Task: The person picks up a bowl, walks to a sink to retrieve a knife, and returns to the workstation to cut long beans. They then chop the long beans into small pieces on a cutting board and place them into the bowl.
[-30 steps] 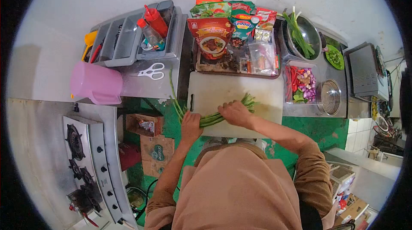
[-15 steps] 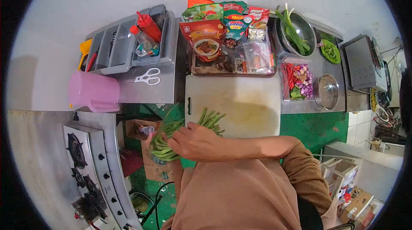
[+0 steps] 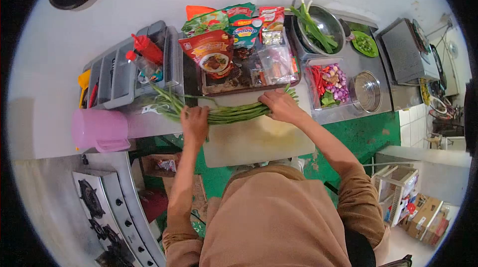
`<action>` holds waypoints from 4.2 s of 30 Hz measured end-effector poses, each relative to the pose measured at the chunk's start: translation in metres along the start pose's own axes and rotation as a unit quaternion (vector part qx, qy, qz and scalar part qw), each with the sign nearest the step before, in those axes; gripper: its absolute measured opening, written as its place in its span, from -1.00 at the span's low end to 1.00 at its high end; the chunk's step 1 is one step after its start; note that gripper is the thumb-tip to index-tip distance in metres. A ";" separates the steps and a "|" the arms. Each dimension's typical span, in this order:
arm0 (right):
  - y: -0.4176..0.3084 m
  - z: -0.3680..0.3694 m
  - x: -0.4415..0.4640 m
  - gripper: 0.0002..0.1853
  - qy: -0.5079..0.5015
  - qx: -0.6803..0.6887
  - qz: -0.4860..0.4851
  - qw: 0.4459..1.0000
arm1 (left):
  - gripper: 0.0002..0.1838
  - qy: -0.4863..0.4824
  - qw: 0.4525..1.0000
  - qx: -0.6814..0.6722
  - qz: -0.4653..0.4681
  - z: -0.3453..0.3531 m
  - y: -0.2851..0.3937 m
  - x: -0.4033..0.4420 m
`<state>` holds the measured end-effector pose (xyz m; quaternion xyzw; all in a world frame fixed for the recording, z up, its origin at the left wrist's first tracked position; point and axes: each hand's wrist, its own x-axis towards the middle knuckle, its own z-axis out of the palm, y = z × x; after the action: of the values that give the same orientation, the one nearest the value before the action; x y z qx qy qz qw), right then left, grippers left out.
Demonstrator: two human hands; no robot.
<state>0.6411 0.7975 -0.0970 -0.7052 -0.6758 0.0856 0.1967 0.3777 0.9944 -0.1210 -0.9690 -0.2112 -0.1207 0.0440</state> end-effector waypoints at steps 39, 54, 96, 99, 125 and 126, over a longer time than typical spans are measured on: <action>-0.001 0.062 -0.071 -0.20 0.064 -0.107 0.178 0.976 | -0.20 -0.132 0.986 -0.099 0.023 0.072 0.097 -0.014; 0.198 -0.214 -0.366 -0.80 0.472 -0.246 0.366 0.764 | -0.15 0.012 0.965 -0.255 -0.060 0.037 0.271 0.055; -0.243 0.110 -0.179 -0.84 -0.317 0.145 -0.406 0.845 | -0.68 0.292 0.396 -0.032 -0.870 -0.029 0.502 -0.554; -0.299 0.157 -0.163 -0.82 -0.337 0.156 -0.520 0.769 | -0.68 0.248 0.353 -0.036 -0.902 0.010 0.542 -0.578; -0.918 0.414 -0.502 -0.64 -0.635 -0.102 -0.710 0.286 | -0.74 0.081 0.177 -0.099 -0.976 0.004 0.699 -1.016; -0.943 0.414 -0.500 -0.61 -0.627 -0.104 -0.705 0.314 | -0.74 0.294 0.077 -0.093 -0.948 -0.014 0.693 -1.057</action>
<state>-0.4219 0.3798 -0.1751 0.2886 -0.8418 0.2602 -0.3746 -0.2663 -0.0575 -0.3982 0.1566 -0.9107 -0.3559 -0.1391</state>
